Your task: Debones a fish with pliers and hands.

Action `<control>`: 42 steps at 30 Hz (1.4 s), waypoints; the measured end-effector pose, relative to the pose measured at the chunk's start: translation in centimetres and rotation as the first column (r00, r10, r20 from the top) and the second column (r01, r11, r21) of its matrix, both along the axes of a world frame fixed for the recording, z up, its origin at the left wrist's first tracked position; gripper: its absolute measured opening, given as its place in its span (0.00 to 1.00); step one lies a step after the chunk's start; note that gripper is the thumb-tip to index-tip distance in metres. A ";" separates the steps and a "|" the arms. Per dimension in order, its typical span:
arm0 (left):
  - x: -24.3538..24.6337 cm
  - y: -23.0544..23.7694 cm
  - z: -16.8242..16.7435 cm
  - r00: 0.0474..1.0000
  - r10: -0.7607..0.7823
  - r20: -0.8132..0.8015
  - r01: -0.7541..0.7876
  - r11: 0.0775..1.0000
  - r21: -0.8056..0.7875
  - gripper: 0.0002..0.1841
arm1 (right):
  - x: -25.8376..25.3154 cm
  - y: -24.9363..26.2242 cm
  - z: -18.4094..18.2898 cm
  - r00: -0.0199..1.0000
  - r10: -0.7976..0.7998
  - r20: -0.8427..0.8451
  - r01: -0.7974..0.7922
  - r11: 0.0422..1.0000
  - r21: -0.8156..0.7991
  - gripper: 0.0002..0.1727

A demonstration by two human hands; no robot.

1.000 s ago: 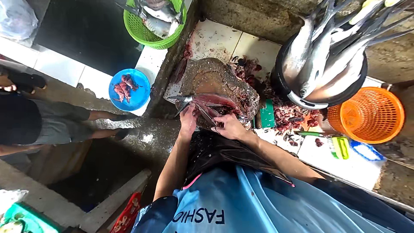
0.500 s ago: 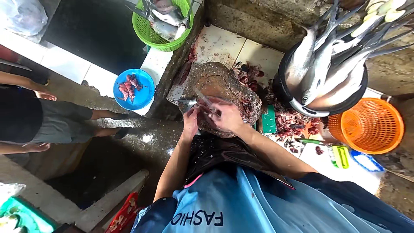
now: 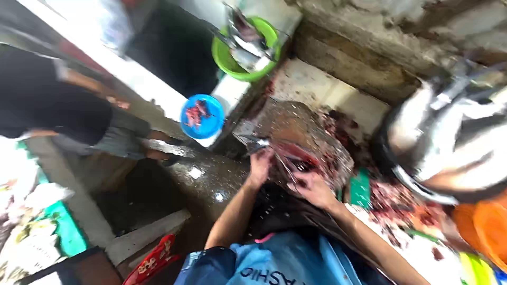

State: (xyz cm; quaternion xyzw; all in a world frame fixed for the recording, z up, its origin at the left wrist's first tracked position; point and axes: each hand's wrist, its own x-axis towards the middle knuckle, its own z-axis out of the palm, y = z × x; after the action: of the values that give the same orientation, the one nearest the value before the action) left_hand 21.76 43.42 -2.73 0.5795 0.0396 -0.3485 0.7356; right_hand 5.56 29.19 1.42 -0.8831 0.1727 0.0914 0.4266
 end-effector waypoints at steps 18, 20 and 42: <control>1.2 1.0 0.1 0.966 -0.079 0.248 0.036 0.984 0.176 0.15 | 3.2 1.7 1.1 0.988 0.111 -0.103 -0.134 0.958 -0.254 0.23; 1.3 1.6 0.9 0.954 -0.110 0.279 0.053 0.977 0.207 0.15 | 3.8 1.9 0.8 0.992 0.110 -0.059 -0.122 0.953 -0.276 0.21; -1.8 2.5 1.2 0.984 -0.175 -0.033 0.173 0.983 -0.061 0.07 | -4.9 -0.7 0.0 0.996 -0.085 -0.035 0.091 0.966 0.243 0.22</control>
State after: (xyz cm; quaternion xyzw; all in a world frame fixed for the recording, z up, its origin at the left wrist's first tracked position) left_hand 19.92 45.93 -1.50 0.5523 -0.0075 -0.4236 0.7179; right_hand 0.70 28.48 1.39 -0.8142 0.2043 0.1037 0.5335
